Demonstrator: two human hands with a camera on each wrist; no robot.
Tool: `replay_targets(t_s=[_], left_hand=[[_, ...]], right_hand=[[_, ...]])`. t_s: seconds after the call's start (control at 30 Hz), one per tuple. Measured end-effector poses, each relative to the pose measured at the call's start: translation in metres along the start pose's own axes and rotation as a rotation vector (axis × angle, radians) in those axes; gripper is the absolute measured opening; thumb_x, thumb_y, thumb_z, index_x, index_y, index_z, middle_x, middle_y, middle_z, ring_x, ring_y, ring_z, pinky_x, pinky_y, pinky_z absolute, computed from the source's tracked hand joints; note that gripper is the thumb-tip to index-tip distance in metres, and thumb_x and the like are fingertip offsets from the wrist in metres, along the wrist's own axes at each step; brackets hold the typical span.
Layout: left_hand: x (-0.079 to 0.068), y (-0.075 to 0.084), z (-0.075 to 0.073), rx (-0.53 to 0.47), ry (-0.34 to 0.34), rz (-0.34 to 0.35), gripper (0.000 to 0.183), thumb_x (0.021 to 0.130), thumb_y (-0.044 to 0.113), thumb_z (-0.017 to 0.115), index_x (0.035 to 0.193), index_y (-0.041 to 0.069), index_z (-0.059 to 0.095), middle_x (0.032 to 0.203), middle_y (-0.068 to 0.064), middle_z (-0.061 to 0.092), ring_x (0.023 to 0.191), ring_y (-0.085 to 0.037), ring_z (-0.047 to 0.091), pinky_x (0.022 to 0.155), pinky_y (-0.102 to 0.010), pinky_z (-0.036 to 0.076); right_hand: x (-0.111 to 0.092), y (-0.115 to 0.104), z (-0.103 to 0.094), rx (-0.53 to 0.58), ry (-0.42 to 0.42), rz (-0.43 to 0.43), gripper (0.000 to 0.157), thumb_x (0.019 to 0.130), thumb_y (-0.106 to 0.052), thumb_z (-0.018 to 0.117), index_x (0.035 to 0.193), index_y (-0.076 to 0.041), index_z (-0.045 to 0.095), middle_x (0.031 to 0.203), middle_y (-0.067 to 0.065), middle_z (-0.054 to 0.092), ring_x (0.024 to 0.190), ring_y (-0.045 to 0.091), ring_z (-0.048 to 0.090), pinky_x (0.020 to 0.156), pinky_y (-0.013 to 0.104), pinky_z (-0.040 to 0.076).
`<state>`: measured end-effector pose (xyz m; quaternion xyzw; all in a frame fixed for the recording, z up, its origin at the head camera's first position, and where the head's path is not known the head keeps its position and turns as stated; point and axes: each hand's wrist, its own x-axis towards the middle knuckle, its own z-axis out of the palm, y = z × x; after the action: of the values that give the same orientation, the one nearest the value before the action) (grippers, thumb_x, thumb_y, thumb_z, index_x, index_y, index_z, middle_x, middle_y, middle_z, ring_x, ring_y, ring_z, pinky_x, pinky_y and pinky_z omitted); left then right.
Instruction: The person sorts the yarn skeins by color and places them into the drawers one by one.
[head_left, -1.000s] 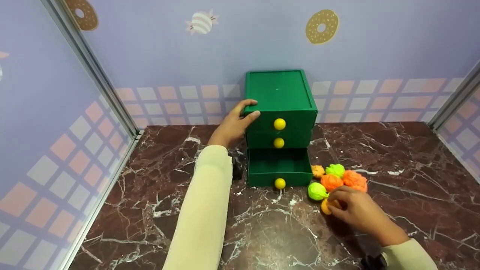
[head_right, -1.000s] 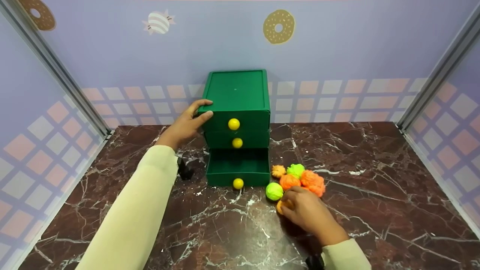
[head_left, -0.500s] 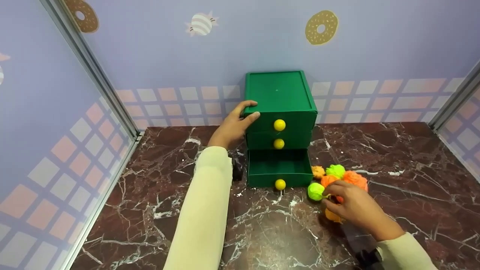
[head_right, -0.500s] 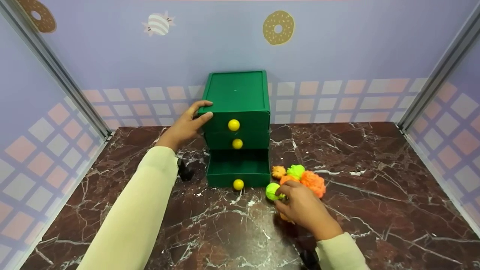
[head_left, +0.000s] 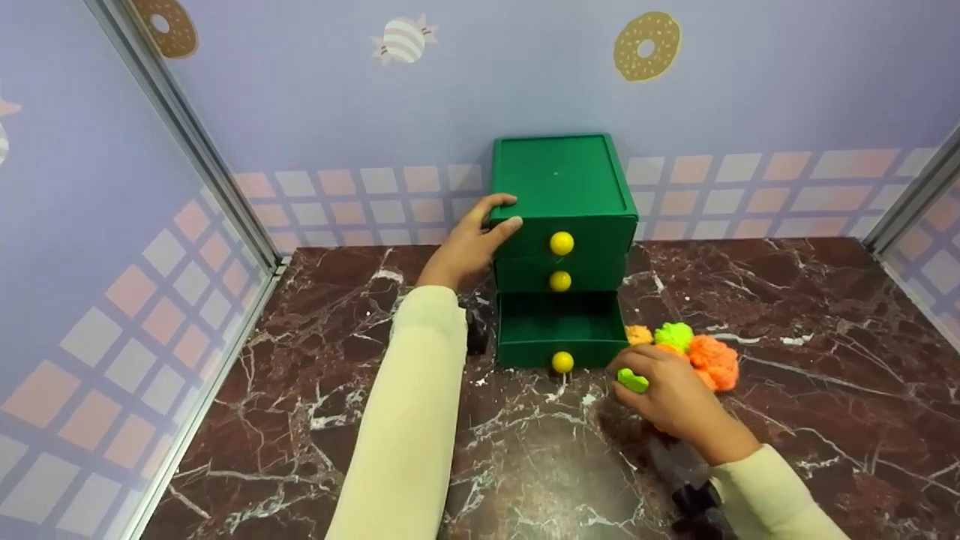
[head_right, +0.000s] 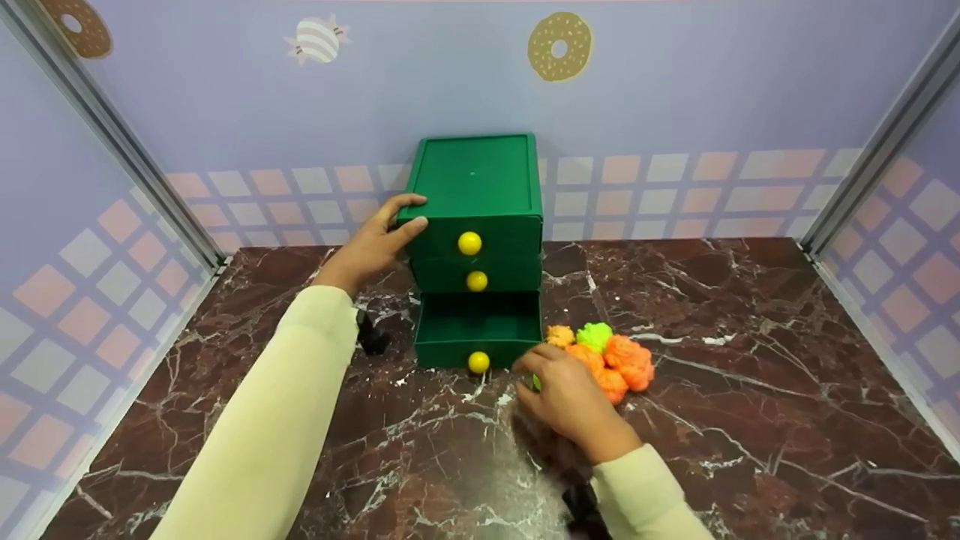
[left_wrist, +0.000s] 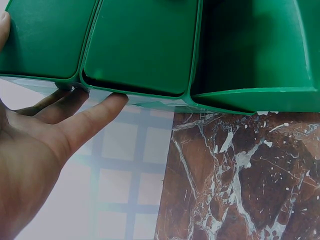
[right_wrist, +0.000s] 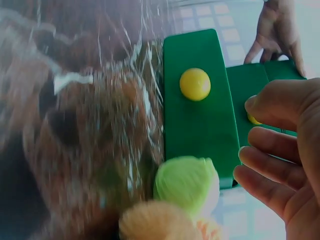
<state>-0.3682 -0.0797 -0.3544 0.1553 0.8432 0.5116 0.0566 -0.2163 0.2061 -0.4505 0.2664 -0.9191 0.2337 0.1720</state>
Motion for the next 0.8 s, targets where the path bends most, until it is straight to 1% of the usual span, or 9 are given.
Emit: replay_targets(t_s=[0.1, 0.17, 0.27, 0.37, 0.5, 0.63, 0.73, 0.8], left_hand=[[-0.001, 0.005, 0.000, -0.005, -0.004, -0.013, 0.045, 0.095, 0.053, 0.051, 0.138, 0.044, 0.042, 0.150, -0.001, 0.040, 0.130, -0.024, 0.049, 0.102, -0.042, 0.045], [-0.005, 0.012, 0.000, -0.029, -0.011, -0.032, 0.045, 0.097, 0.049, 0.051, 0.140, 0.041, 0.041, 0.150, -0.002, 0.040, 0.129, -0.025, 0.049, 0.102, -0.043, 0.045], [-0.013, 0.023, -0.001, -0.070, -0.025, -0.052, 0.045, 0.099, 0.041, 0.052, 0.142, 0.033, 0.041, 0.149, -0.006, 0.041, 0.128, -0.026, 0.050, 0.102, -0.044, 0.046], [-0.020, 0.033, -0.003, -0.057, -0.032, -0.054, 0.046, 0.100, 0.037, 0.051, 0.144, 0.028, 0.041, 0.150, -0.008, 0.040, 0.129, -0.027, 0.049, 0.103, -0.043, 0.045], [-0.024, 0.036, -0.004, -0.045, -0.030, -0.055, 0.046, 0.101, 0.037, 0.050, 0.145, 0.027, 0.040, 0.150, -0.009, 0.040, 0.129, -0.027, 0.049, 0.103, -0.042, 0.046], [-0.010, 0.015, -0.001, -0.058, -0.017, -0.028, 0.045, 0.098, 0.046, 0.052, 0.141, 0.036, 0.042, 0.148, -0.005, 0.042, 0.126, -0.024, 0.051, 0.101, -0.041, 0.047], [0.000, -0.001, 0.001, -0.057, -0.010, 0.002, 0.045, 0.095, 0.052, 0.053, 0.137, 0.041, 0.043, 0.146, -0.003, 0.043, 0.125, -0.022, 0.052, 0.099, -0.041, 0.048], [0.000, -0.001, 0.001, -0.055, -0.011, 0.008, 0.046, 0.095, 0.052, 0.053, 0.138, 0.041, 0.043, 0.146, -0.003, 0.044, 0.125, -0.022, 0.052, 0.100, -0.041, 0.048]], right_hand=[[0.004, -0.005, 0.006, 0.020, -0.004, 0.010, 0.015, 0.078, -0.014, 0.079, 0.091, -0.013, 0.072, 0.094, -0.001, 0.068, 0.086, 0.016, 0.064, 0.076, 0.038, 0.055], [0.007, -0.009, 0.010, 0.039, -0.014, 0.018, 0.016, 0.078, -0.013, 0.079, 0.093, -0.012, 0.072, 0.096, 0.001, 0.068, 0.086, 0.017, 0.065, 0.077, 0.038, 0.055], [0.010, -0.014, 0.017, 0.049, -0.021, 0.037, 0.018, 0.079, -0.013, 0.079, 0.095, -0.011, 0.072, 0.097, 0.002, 0.067, 0.086, 0.018, 0.065, 0.077, 0.038, 0.055], [0.014, -0.018, 0.024, 0.069, -0.012, 0.060, 0.018, 0.079, -0.012, 0.078, 0.096, -0.010, 0.073, 0.097, 0.002, 0.067, 0.085, 0.017, 0.064, 0.077, 0.036, 0.055], [0.019, -0.023, 0.032, 0.117, -0.018, 0.121, 0.017, 0.082, -0.014, 0.076, 0.098, -0.009, 0.073, 0.098, 0.003, 0.066, 0.082, 0.014, 0.063, 0.074, 0.033, 0.056], [0.025, -0.026, 0.038, 0.173, -0.066, 0.203, 0.019, 0.084, -0.014, 0.074, 0.102, -0.009, 0.072, 0.102, 0.004, 0.066, 0.086, 0.014, 0.063, 0.077, 0.032, 0.058], [0.028, -0.027, 0.043, 0.202, -0.097, 0.238, 0.022, 0.084, -0.014, 0.074, 0.105, -0.009, 0.072, 0.105, 0.004, 0.066, 0.090, 0.017, 0.064, 0.080, 0.034, 0.058], [0.031, -0.028, 0.046, 0.206, -0.107, 0.243, 0.022, 0.084, -0.014, 0.074, 0.105, -0.009, 0.071, 0.106, 0.005, 0.066, 0.090, 0.018, 0.064, 0.079, 0.035, 0.058]])
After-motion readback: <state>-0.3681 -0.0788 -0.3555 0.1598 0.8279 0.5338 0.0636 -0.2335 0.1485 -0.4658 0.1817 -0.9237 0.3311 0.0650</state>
